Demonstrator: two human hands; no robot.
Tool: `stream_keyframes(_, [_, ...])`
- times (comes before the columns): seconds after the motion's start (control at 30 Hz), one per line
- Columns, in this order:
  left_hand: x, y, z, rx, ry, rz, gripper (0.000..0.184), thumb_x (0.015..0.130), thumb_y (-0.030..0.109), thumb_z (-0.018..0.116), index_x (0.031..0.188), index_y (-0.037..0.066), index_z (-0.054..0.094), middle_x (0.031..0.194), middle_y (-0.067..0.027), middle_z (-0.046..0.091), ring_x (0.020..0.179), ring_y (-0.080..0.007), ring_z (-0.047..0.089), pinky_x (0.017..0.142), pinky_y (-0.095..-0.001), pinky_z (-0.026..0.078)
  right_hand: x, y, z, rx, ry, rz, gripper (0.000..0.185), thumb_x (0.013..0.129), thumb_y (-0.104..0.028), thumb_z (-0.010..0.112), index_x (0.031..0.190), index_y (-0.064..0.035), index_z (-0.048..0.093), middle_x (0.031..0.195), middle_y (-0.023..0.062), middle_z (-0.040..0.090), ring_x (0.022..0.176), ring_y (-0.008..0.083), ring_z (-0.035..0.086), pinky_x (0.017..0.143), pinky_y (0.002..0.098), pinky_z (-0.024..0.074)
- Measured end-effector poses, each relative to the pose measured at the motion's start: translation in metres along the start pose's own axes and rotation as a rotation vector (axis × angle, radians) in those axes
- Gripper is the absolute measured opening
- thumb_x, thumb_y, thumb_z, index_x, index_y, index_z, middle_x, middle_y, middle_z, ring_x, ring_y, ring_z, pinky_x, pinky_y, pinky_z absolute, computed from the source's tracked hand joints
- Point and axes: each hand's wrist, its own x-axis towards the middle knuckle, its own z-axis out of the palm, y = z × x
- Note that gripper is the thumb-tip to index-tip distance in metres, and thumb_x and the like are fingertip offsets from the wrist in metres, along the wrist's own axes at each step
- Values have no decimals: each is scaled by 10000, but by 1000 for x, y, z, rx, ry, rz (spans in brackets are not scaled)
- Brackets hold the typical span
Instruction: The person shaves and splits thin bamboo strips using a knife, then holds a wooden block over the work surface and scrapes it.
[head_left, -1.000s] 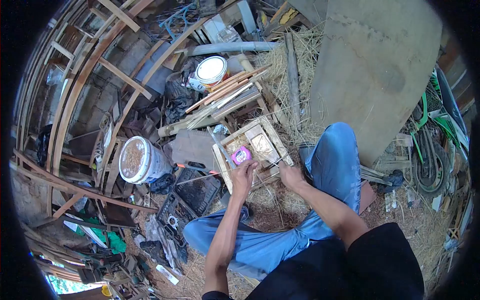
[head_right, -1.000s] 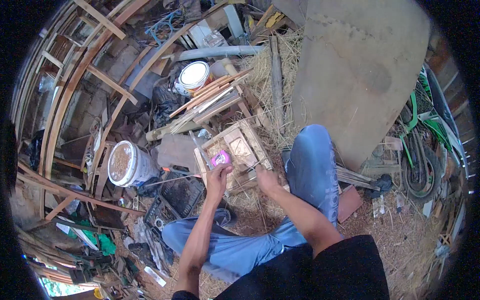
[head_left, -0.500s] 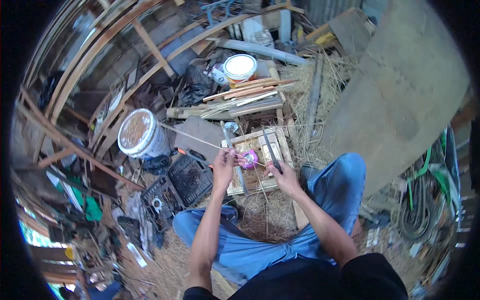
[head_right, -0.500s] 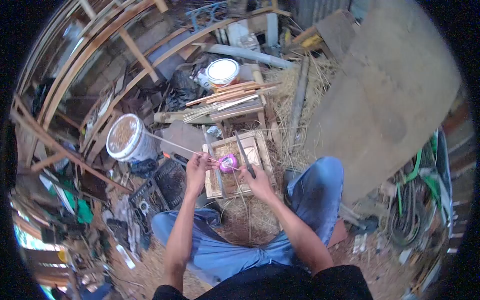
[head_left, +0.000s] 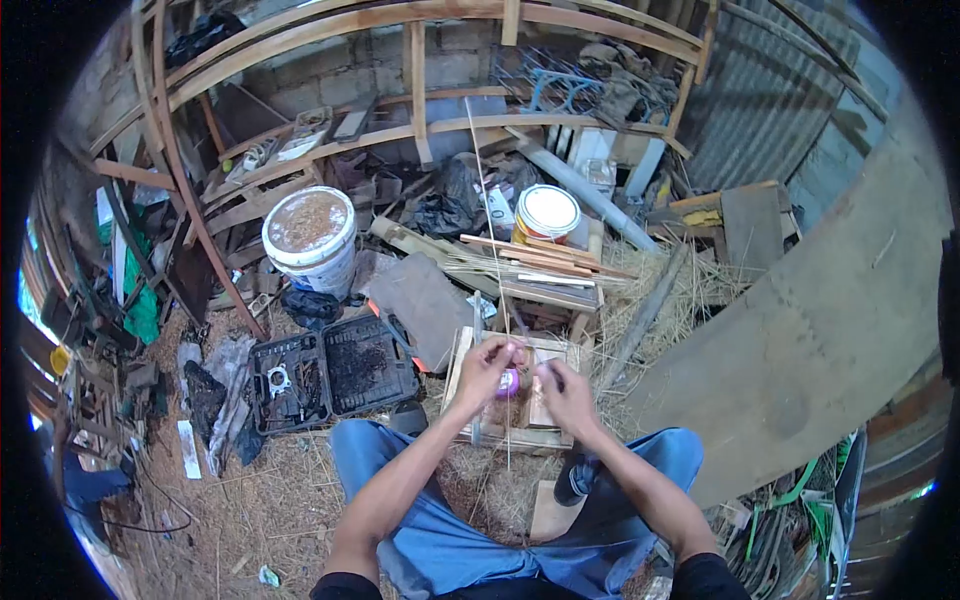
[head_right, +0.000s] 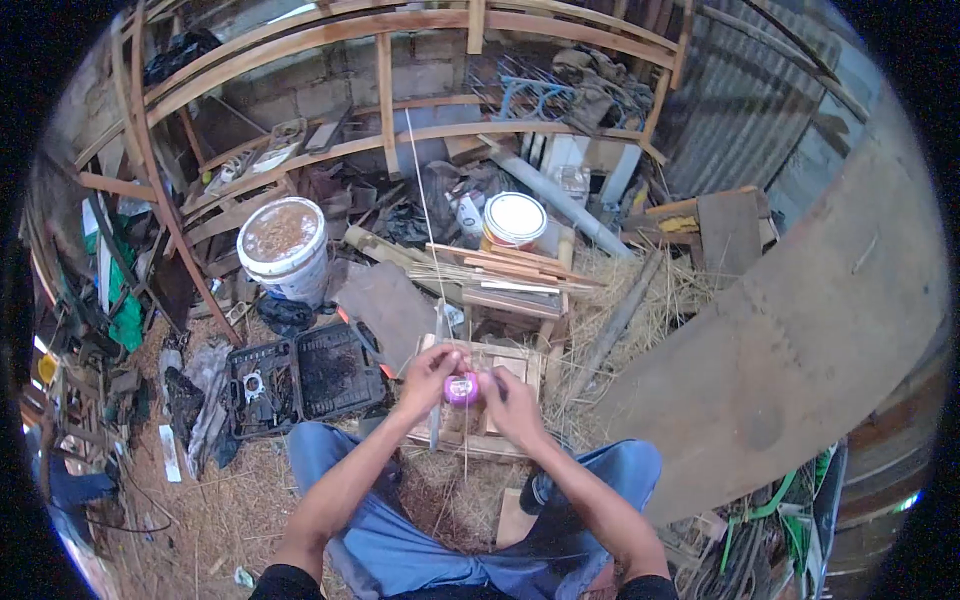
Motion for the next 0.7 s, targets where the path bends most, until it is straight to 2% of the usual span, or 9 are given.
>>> stream_keyframes(0.07, [5, 4, -15, 40, -20, 11, 169, 947, 106, 533, 1026, -15, 620, 806, -44, 627, 734, -86, 581, 643, -230, 482, 6, -4, -18, -245, -66, 113, 306, 954, -273, 486, 1057, -14, 611, 793, 122, 623, 727, 180, 574, 697, 314, 456])
stream_keyframes(0.1, [3, 8, -17, 95, -27, -12, 172, 946, 113, 538, 1024, -18, 620, 787, -39, 621, 710, -87, 579, 621, -225, 473, 7, 0, -16, -172, 9, -21, 317, 963, -290, 469, 1081, -31, 608, 813, 111, 629, 712, 186, 571, 694, 314, 462])
stream_keyframes(0.23, [-12, 15, -5, 145, -120, -82, 192, 938, 142, 562, 1014, -26, 615, 719, -19, 594, 611, -76, 540, 558, -211, 440, 6, -1, -19, -23, 37, -1, 258, 974, -223, 466, 1073, -25, 598, 815, 72, 609, 677, 132, 567, 642, 280, 467])
stream_keyframes(0.33, [-23, 20, 5, 148, -174, -117, 194, 936, 152, 567, 1000, -24, 616, 688, -8, 564, 578, -61, 506, 526, -214, 419, 5, 8, -25, 251, -122, 175, 243, 977, -207, 468, 1087, -32, 596, 779, 48, 582, 660, 107, 559, 588, 256, 458])
stream_keyframes(0.37, [-25, 23, 7, 195, -186, -113, 188, 937, 152, 565, 991, -19, 619, 678, -2, 550, 572, -62, 500, 521, -216, 415, 4, 10, -23, 295, -98, 141, 297, 983, -234, 474, 1184, -23, 531, 702, -8, 485, 572, 46, 442, 471, 184, 363])
stream_keyframes(0.47, [-30, 17, 10, 191, -202, -102, 178, 940, 151, 555, 974, -8, 628, 658, 10, 519, 554, -63, 484, 506, -219, 402, 1, -8, -35, 609, -145, 296, 330, 981, -223, 479, 1248, -29, 478, 697, -3, 478, 511, 43, 398, 430, 188, 332])
stream_keyframes(0.53, [-32, 19, 12, 250, -212, -105, 176, 939, 153, 557, 974, 0, 637, 654, 10, 528, 543, -62, 481, 495, -225, 390, -1, -22, -38, 584, -172, 354, 348, 960, -244, 527, 1242, -43, 492, 664, -14, 476, 505, 33, 364, 424, 186, 270])
stream_keyframes(0.6, [-35, 16, 15, 286, -222, -104, 173, 937, 158, 559, 969, 11, 645, 645, 11, 534, 537, -62, 481, 485, -231, 380, -2, -25, -39, 607, -454, 382, 355, 950, -249, 549, 1242, -54, 496, 660, -25, 476, 515, 34, 370, 433, 183, 266])
stream_keyframes(0.7, [-42, 35, 17, 351, -276, -197, 190, 943, 180, 553, 1001, 23, 643, 653, 16, 524, 545, -50, 461, 486, -224, 368, -2, -23, -41, 557, -424, 433, 286, 943, -251, 563, 1146, -49, 565, 665, -36, 477, 527, 36, 376, 440, 182, 257])
